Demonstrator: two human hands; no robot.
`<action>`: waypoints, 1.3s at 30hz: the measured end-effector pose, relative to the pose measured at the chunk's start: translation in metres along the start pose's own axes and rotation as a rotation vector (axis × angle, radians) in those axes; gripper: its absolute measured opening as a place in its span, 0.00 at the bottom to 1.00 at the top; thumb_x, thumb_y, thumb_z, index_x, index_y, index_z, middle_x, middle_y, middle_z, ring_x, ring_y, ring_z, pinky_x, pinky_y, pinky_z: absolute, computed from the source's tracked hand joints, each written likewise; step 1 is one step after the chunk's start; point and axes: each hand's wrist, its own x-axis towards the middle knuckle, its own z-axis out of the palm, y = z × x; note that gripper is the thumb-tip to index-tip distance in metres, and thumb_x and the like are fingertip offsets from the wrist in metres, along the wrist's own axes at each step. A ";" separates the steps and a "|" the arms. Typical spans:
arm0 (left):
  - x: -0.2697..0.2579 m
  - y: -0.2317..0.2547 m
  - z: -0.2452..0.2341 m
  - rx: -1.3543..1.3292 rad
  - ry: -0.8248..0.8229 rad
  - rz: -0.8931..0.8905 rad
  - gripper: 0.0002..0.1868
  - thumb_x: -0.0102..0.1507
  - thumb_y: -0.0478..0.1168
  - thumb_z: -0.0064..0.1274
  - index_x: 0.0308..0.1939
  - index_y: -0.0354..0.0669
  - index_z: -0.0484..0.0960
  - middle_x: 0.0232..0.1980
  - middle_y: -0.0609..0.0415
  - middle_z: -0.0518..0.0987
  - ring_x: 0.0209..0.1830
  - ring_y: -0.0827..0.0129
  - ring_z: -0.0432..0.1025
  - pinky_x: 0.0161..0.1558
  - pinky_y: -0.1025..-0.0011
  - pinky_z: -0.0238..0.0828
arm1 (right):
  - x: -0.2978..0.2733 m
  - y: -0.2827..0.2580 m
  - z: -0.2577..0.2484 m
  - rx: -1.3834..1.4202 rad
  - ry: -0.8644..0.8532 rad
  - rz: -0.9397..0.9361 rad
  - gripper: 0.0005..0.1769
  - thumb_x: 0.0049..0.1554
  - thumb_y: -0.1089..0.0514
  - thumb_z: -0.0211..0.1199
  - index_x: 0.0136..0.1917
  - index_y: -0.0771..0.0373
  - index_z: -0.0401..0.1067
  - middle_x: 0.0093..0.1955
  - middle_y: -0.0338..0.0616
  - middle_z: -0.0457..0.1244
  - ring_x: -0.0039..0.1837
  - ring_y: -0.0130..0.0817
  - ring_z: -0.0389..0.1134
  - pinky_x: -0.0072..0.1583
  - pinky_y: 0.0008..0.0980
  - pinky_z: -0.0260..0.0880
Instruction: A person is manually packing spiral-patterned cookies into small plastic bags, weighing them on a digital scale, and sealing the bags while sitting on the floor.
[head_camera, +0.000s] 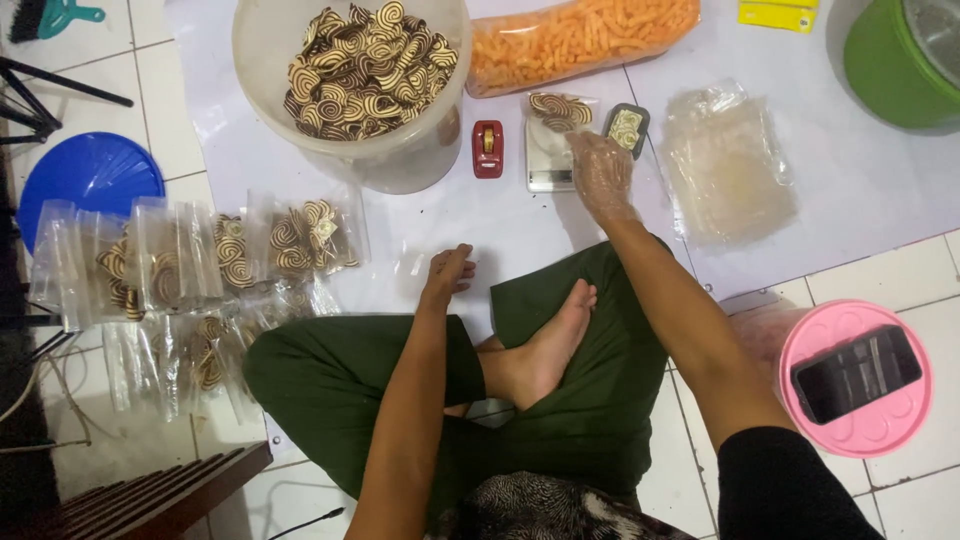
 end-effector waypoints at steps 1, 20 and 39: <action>-0.003 0.001 0.000 -0.011 -0.007 -0.004 0.29 0.64 0.53 0.53 0.62 0.36 0.77 0.50 0.44 0.83 0.46 0.62 0.78 0.50 0.58 0.81 | 0.001 -0.001 0.000 0.004 0.028 -0.041 0.17 0.54 0.61 0.68 0.55 0.44 0.80 0.46 0.37 0.71 0.47 0.47 0.74 0.47 0.47 0.75; 0.003 0.000 -0.003 -0.020 -0.028 -0.019 0.30 0.63 0.55 0.54 0.61 0.38 0.78 0.49 0.46 0.83 0.48 0.62 0.79 0.52 0.58 0.81 | -0.016 -0.008 -0.013 0.057 -0.018 0.120 0.27 0.53 0.56 0.73 0.66 0.59 0.73 0.54 0.50 0.69 0.54 0.54 0.72 0.55 0.55 0.68; -0.136 0.105 0.017 -0.832 -0.888 0.444 0.30 0.73 0.56 0.42 0.73 0.44 0.66 0.66 0.39 0.76 0.61 0.45 0.75 0.51 0.43 0.81 | 0.012 -0.057 -0.227 0.951 -0.006 -0.210 0.16 0.55 0.64 0.76 0.56 0.63 0.78 0.56 0.51 0.70 0.56 0.45 0.72 0.59 0.40 0.73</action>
